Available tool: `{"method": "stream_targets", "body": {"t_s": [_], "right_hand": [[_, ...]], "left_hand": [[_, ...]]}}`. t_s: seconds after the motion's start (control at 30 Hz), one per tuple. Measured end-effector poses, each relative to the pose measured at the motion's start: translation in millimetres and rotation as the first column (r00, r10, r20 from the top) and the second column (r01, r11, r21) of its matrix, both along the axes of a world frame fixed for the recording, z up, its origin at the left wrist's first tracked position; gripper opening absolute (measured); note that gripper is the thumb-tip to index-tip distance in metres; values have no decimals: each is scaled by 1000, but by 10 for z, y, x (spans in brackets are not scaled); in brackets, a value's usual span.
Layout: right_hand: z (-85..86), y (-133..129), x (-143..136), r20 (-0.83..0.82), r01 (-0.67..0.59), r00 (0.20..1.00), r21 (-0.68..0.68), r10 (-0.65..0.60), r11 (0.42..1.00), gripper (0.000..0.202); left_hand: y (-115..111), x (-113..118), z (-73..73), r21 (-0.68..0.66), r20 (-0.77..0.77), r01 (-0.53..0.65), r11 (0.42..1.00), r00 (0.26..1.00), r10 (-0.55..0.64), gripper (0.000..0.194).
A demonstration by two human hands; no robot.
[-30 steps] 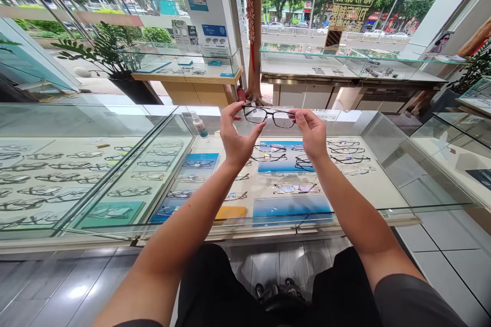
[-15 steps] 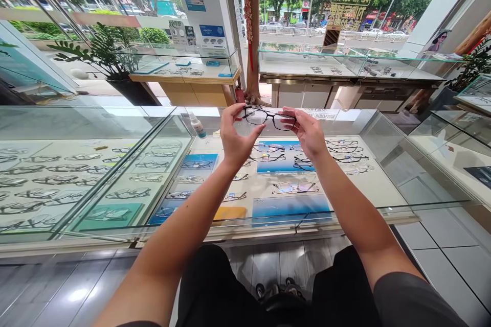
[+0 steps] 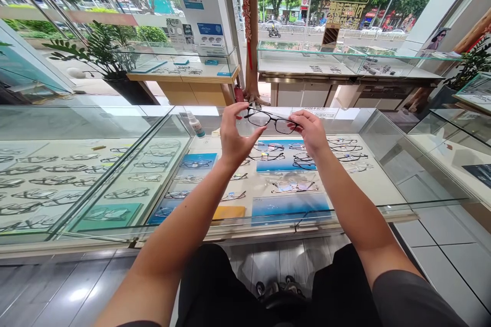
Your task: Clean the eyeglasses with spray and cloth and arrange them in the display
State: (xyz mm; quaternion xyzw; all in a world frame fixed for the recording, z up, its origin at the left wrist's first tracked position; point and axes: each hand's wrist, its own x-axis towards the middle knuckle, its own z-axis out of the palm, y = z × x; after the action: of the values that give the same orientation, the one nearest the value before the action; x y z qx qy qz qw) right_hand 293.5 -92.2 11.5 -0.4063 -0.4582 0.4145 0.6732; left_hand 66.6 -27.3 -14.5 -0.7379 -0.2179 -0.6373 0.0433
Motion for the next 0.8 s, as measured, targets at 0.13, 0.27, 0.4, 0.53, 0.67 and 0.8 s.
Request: {"method": "stream_targets", "body": {"t_s": [0.13,0.27,0.4,0.53,0.67,0.8], "right_hand": [[-7,19,3,17,60,998,-15,-60,998,16],[-16,32,39,31,132,991,-49,-130,990,16],[5,23,59,29,97,995,-65,-95,993,17],[38,-21,29,80,-23,996,-20,25,1000,17],[54,-56,24,133,-92,987,20,89,996,22],[74,-80,45,193,-84,979,84,67,993,18]], "left_hand": [[2,2,-2,14,-13,-29,999,999,29,65],[-2,2,-2,-23,8,-39,999,999,39,66],[-10,-2,12,-57,25,-9,998,1000,11,67],[-26,9,20,-104,15,27,994,1000,-25,69],[-39,20,21,-148,3,84,986,996,-84,67],[-65,16,40,-157,-12,124,980,992,-127,65]]}}
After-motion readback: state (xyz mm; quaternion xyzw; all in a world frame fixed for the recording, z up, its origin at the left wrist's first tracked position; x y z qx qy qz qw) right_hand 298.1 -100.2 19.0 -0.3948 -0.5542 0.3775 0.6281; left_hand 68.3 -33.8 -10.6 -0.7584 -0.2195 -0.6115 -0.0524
